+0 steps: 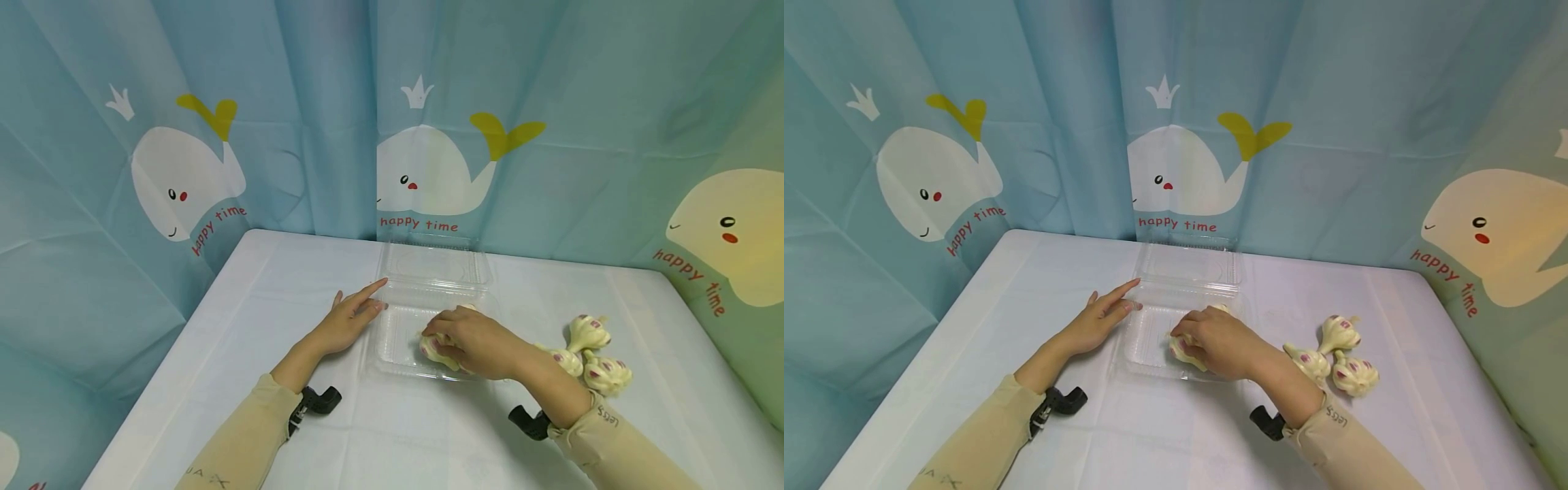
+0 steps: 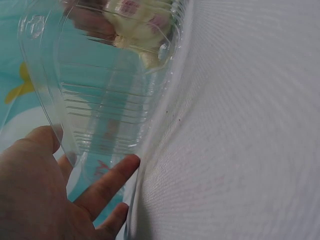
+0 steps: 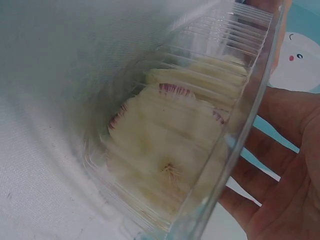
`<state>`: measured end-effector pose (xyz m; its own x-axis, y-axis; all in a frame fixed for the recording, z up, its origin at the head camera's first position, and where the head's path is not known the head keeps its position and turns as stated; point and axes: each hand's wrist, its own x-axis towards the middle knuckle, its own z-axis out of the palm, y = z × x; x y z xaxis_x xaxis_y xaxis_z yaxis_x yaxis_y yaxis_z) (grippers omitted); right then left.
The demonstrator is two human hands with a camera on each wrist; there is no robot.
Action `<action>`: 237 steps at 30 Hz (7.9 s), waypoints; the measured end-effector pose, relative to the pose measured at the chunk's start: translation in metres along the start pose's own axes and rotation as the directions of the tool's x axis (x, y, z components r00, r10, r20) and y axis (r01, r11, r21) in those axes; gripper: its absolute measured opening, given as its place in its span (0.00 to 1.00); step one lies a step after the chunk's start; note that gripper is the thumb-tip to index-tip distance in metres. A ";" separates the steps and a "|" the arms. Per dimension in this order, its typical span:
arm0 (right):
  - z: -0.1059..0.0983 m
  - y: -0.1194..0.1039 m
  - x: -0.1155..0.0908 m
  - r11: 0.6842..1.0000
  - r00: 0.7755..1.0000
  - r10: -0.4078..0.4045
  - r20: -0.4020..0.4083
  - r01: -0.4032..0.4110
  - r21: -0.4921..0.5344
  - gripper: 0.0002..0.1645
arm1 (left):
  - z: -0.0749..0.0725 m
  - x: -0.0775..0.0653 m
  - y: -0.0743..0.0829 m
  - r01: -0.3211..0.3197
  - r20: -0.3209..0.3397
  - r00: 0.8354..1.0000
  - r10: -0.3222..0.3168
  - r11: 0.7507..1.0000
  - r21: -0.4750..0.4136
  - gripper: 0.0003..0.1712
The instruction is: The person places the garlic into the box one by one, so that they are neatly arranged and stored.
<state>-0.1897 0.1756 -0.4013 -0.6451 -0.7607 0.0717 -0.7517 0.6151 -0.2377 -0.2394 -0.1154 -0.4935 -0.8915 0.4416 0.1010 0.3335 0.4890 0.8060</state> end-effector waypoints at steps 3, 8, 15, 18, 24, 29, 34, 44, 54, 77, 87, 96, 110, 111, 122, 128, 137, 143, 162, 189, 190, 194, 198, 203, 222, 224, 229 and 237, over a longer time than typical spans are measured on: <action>-0.001 0.000 -0.001 1.000 1.000 -0.002 0.001 0.002 -0.003 0.15 | 0.000 0.000 0.000 0.002 0.000 1.000 -0.002 1.000 0.001 0.33; -0.001 0.000 -0.003 1.000 1.000 -0.010 0.005 0.010 -0.003 0.17 | 0.000 0.001 0.000 0.002 0.000 1.000 -0.002 1.000 -0.001 0.32; -0.001 0.000 -0.005 0.999 0.999 -0.035 -0.014 0.035 -0.008 0.16 | 0.000 0.001 0.000 0.005 0.000 1.000 -0.005 1.000 0.002 0.31; -0.001 0.000 -0.005 1.000 1.000 -0.029 0.001 0.029 -0.007 0.17 | 0.000 0.000 0.001 0.007 0.000 1.000 -0.007 1.000 0.001 0.32; -0.002 0.001 -0.004 1.000 1.000 -0.026 0.004 0.026 0.006 0.18 | -0.001 0.000 0.001 0.006 -0.004 1.000 -0.006 1.000 0.001 0.31; 0.000 0.001 -0.006 1.000 1.000 -0.019 -0.017 0.019 0.010 0.17 | 0.001 -0.001 -0.001 0.004 -0.005 1.000 -0.004 1.000 -0.004 0.31; -0.001 0.000 -0.008 1.000 1.000 0.006 -0.023 -0.006 0.005 0.17 | 0.002 -0.001 -0.001 0.003 -0.008 1.000 -0.003 1.000 -0.002 0.31; -0.006 0.002 -0.014 0.998 0.996 0.057 -0.063 -0.054 0.042 0.20 | 0.002 -0.001 0.000 0.006 -0.003 1.000 -0.006 1.000 -0.005 0.31; -0.014 0.005 -0.031 0.991 0.983 0.128 -0.130 -0.122 0.049 0.23 | 0.002 -0.001 0.000 0.004 0.002 1.000 -0.004 1.000 -0.002 0.32; -0.028 0.032 -0.061 0.965 0.938 0.261 -0.229 -0.252 0.069 0.26 | 0.001 0.000 0.000 0.000 -0.012 1.000 0.000 1.000 0.015 0.31; -0.041 0.045 -0.077 0.933 0.912 0.359 -0.199 -0.354 0.065 0.28 | 0.000 0.000 -0.001 0.007 -0.010 1.000 -0.007 1.000 0.008 0.31; -0.045 0.060 -0.094 0.909 0.889 0.412 -0.202 -0.415 0.031 0.29 | -0.001 0.001 -0.001 0.009 -0.004 1.000 -0.009 1.000 0.015 0.31; -0.046 0.088 -0.113 0.887 0.873 0.456 -0.173 -0.462 0.009 0.30 | 0.001 0.000 -0.004 0.004 -0.008 1.000 -0.004 1.000 0.003 0.31; -0.047 0.090 -0.114 0.882 0.869 0.465 -0.166 -0.470 0.009 0.31 | 0.001 0.000 -0.004 0.002 -0.007 1.000 -0.002 1.000 0.002 0.31; -0.044 0.116 -0.128 0.837 0.831 0.545 -0.113 -0.548 0.009 0.33 | 0.001 0.000 -0.005 -0.007 -0.011 1.000 0.007 1.000 -0.001 0.31; -0.042 0.126 -0.137 0.799 0.795 0.600 -0.083 -0.601 0.020 0.34 | 0.000 0.000 -0.003 -0.002 -0.003 1.000 0.002 1.000 0.000 0.30; -0.038 0.136 -0.146 0.776 0.772 0.629 -0.091 -0.631 0.008 0.32 | -0.001 0.001 -0.001 0.006 -0.004 1.000 -0.006 1.000 0.002 0.31; -0.038 0.140 -0.150 0.764 0.762 0.643 -0.077 -0.645 0.001 0.32 | -0.001 0.002 0.000 -0.002 -0.005 1.000 0.002 1.000 -0.001 0.31; -0.040 0.145 -0.153 0.732 0.732 0.679 0.043 -0.681 0.030 0.38 | -0.001 0.002 0.000 0.004 -0.013 1.000 -0.004 1.000 -0.006 0.31; -0.051 0.129 -0.139 0.781 0.781 0.624 -0.042 -0.621 0.061 0.37 | 0.000 -0.001 0.000 0.000 -0.005 1.000 0.000 1.000 0.002 0.32; -0.053 0.128 -0.138 0.784 0.783 0.621 -0.045 -0.618 0.059 0.37 | 0.001 -0.001 -0.001 -0.001 -0.005 1.000 0.001 1.000 0.001 0.32; -0.057 0.122 -0.133 0.793 0.791 0.609 -0.064 -0.606 0.054 0.37 | 0.000 -0.001 0.000 -0.004 -0.005 1.000 0.004 1.000 -0.006 0.32; -0.060 0.117 -0.127 0.799 0.796 0.601 -0.072 -0.599 0.056 0.37 | 0.000 -0.001 0.000 -0.007 -0.007 1.000 0.007 1.000 -0.003 0.32; -0.063 0.111 -0.121 0.809 0.805 0.587 -0.079 -0.585 0.049 0.37 | 0.001 -0.001 0.000 0.000 -0.007 1.000 0.001 1.000 0.004 0.32; -0.075 0.091 -0.104 0.846 0.841 0.531 -0.101 -0.533 0.008 0.36 | 0.000 -0.001 0.001 -0.003 -0.006 1.000 0.003 1.000 0.008 0.31; -0.075 0.089 -0.102 0.845 0.841 0.532 -0.096 -0.534 0.005 0.36 | 0.000 -0.001 0.001 -0.002 -0.005 1.000 0.002 1.000 0.009 0.31; -0.077 0.085 -0.098 0.845 0.842 0.532 -0.091 -0.534 0.000 0.36 | 0.000 -0.001 0.000 0.004 -0.002 1.000 -0.004 1.000 0.004 0.31; -0.079 0.079 -0.089 0.844 0.842 0.533 -0.083 -0.536 -0.014 0.37 | 0.001 -0.001 -0.001 0.007 -0.004 1.000 -0.007 1.000 0.008 0.31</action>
<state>-0.2023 0.3082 -0.3500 -0.9552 -0.2957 0.0142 -0.2911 0.9297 -0.2258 -0.2386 -0.1155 -0.4947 -0.8951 0.4350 0.0980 0.3298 0.4978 0.8021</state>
